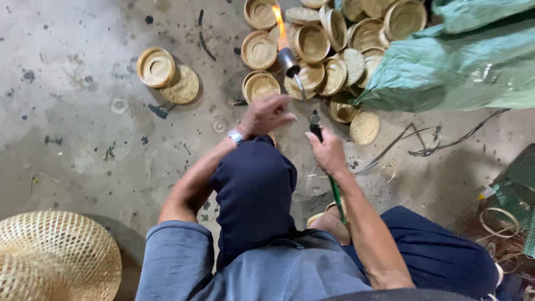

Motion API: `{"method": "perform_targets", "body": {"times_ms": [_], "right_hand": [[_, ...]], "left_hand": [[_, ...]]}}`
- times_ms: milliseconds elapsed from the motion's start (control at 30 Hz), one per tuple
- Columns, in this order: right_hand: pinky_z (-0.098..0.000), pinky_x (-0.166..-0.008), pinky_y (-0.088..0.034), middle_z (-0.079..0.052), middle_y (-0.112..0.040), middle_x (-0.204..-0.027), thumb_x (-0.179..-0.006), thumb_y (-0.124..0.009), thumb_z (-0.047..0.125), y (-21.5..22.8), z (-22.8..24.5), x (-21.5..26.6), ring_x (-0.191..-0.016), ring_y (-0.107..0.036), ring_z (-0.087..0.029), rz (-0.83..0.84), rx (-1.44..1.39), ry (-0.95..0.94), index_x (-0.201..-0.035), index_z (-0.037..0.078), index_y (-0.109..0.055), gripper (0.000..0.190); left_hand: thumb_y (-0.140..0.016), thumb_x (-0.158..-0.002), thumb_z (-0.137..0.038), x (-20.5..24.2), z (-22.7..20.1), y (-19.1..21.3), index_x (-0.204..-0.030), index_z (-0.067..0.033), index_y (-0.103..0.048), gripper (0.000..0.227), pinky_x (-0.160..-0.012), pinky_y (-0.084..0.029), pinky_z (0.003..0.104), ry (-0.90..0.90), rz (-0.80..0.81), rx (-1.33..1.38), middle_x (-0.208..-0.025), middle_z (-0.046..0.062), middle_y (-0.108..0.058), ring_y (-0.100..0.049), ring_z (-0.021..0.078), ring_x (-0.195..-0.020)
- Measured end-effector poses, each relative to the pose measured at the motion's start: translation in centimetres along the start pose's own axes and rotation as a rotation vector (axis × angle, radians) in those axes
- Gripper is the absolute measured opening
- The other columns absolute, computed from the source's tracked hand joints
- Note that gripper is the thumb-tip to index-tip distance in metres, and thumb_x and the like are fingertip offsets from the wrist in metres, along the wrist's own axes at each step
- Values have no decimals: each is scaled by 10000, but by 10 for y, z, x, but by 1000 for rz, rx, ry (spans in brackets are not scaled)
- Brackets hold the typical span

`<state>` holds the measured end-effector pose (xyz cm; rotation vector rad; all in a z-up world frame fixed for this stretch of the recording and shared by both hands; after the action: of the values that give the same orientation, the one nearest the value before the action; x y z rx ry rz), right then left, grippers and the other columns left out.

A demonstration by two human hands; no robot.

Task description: The person sits on the floor and uses a handheld blowtorch connected to a gas cylinder to apply heat to the surface of small woven baskets. They pick up each basket, rotate it to expose different areas to the flame, and then place it back down.

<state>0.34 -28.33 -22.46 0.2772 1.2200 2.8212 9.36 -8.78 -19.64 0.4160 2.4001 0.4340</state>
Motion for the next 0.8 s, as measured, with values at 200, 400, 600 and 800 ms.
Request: {"method": "perform_targets", "body": {"times_ms": [200, 400, 600, 800], "right_hand": [[-453, -680, -539, -212, -721, -856, -945, -631, 257, -5, 15, 8, -799, -722, -386, 2, -50, 8, -1105, 55, -685, 263], [-451, -705, -544, -217, -719, -855, -946, -618, 239, -4, 23, 11, -810, -729, -380, 31, -68, -4, -1148, 53, -672, 280], [-430, -735, -558, -193, -747, -929, -949, -596, 219, -6, 28, 11, -869, -741, -355, 36, -114, 34, -1157, 52, -666, 276], [-427, -742, -559, -191, -750, -943, -957, -605, 225, -5, 31, 10, -883, -744, -353, 41, -89, 21, -1125, 53, -683, 253]], "left_hand": [[-879, -808, -396, -19, -41, -42, -1142, -104, -683, 486, -649, -539, 384, -141, 187, 51, -915, 84, -645, -661, 278, -787], [-838, -859, -346, -10, -36, -50, -1118, -87, -680, 399, -646, -525, 392, -116, 235, 92, -898, 88, -619, -652, 289, -775], [-835, -868, -343, -7, -34, -51, -1092, -79, -676, 381, -630, -520, 402, -132, 229, 52, -877, 90, -605, -645, 294, -757], [-852, -834, -371, -9, -36, -45, -1108, -88, -693, 425, -642, -540, 384, -119, 200, 52, -903, 72, -637, -667, 280, -780]]}}
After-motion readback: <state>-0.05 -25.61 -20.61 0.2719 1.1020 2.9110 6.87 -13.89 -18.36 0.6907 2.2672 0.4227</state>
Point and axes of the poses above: each hand's wrist, its own x-axis away from the middle knuckle, its own y-axis out of the back of the hand, z = x × y, the point moved 10 cm from there along -x, towards the middle knuckle
